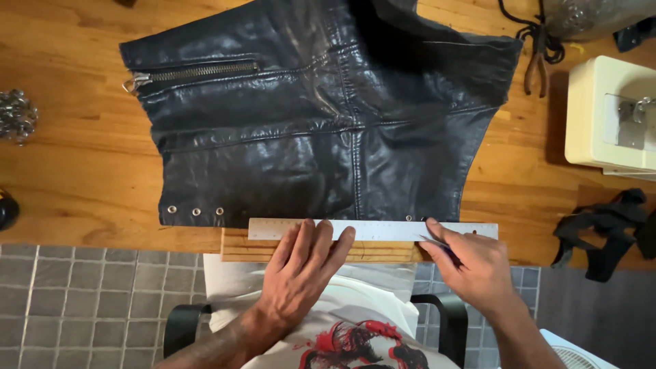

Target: Measuring, marking, and cutting a leather garment on a workshop table

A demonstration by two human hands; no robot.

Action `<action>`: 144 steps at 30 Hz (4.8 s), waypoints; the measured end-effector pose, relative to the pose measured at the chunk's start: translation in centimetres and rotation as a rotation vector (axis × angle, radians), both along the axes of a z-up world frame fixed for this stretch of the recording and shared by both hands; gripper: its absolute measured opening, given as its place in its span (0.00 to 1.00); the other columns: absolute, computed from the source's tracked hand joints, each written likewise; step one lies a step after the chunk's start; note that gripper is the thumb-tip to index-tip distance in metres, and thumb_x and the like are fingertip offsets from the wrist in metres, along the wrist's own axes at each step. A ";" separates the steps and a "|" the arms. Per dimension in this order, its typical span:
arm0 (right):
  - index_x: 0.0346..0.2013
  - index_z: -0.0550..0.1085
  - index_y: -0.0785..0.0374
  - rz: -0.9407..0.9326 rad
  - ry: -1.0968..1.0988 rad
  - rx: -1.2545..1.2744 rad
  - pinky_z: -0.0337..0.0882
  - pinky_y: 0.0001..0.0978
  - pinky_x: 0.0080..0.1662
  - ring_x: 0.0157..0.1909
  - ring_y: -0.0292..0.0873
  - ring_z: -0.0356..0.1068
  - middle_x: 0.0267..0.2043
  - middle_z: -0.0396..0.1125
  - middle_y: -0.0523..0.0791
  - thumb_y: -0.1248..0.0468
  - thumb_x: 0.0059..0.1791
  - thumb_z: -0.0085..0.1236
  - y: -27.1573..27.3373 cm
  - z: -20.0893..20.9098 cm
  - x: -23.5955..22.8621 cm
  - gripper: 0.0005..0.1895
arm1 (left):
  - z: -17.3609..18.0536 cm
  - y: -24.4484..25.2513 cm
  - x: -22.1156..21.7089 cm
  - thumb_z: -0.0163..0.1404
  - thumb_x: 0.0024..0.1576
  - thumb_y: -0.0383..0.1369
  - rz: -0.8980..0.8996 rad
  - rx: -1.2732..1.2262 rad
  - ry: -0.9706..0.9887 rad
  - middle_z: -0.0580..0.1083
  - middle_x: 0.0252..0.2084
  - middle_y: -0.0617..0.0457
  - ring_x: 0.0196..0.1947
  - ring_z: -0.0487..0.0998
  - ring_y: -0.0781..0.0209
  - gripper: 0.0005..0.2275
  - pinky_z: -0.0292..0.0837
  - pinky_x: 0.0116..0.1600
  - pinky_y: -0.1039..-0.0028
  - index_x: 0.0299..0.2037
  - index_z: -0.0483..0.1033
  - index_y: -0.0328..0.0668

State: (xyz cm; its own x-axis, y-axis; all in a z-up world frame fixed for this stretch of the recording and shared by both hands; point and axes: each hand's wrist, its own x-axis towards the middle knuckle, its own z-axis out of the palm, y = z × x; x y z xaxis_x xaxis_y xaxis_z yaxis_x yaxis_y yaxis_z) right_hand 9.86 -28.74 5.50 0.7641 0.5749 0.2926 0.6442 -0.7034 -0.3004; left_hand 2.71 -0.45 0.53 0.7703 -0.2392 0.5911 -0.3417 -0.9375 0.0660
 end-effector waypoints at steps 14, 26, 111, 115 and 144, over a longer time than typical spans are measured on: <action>0.45 0.81 0.61 -0.097 0.062 -0.091 0.66 0.32 0.27 0.18 0.35 0.62 0.21 0.68 0.39 0.59 0.48 0.67 -1.9 -0.2 0.0 0.14 | 0.2 -0.2 -0.2 0.44 0.69 0.28 -0.060 -0.015 -0.008 0.72 0.56 0.51 0.56 0.73 0.55 0.12 0.72 0.63 0.64 0.61 0.73 0.43; 0.45 0.82 0.62 -0.113 0.089 -0.112 0.58 0.32 0.25 0.16 0.34 0.55 0.15 0.61 0.37 0.57 0.48 0.65 -2.9 0.4 -0.2 0.15 | 0.8 -0.5 0.0 0.51 0.66 0.26 -0.063 -0.076 0.017 0.70 0.51 0.45 0.52 0.73 0.53 0.12 0.72 0.62 0.53 0.59 0.73 0.44; 0.43 0.73 0.58 0.434 0.123 -0.432 0.64 0.41 0.20 0.24 0.46 0.72 0.31 0.70 0.39 0.58 0.53 0.56 6.2 4.4 5.9 0.08 | 0.4 -0.2 0.6 0.51 0.66 0.27 -0.049 -0.004 -0.103 0.72 0.48 0.52 0.51 0.73 0.60 0.12 0.71 0.64 0.63 0.59 0.74 0.46; 0.39 0.71 0.57 0.449 0.127 -0.478 0.61 0.44 0.19 0.21 0.48 0.68 0.26 0.66 0.40 0.57 0.54 0.56 6.7 4.7 6.1 0.08 | 0.0 -0.2 0.6 0.55 0.61 0.19 -0.039 0.032 -0.103 0.73 0.49 0.53 0.52 0.74 0.62 0.19 0.69 0.67 0.63 0.62 0.72 0.46; 0.35 0.68 0.52 0.111 0.351 -1.098 0.68 0.65 0.40 0.39 0.68 0.71 0.33 0.73 0.51 0.56 0.49 0.49 13.0 5.1 5.8 0.05 | -0.6 0.6 -1.7 0.41 0.69 0.29 -0.053 -0.040 -0.144 0.72 0.57 0.46 0.59 0.71 0.53 0.11 0.62 0.74 0.57 0.56 0.74 0.43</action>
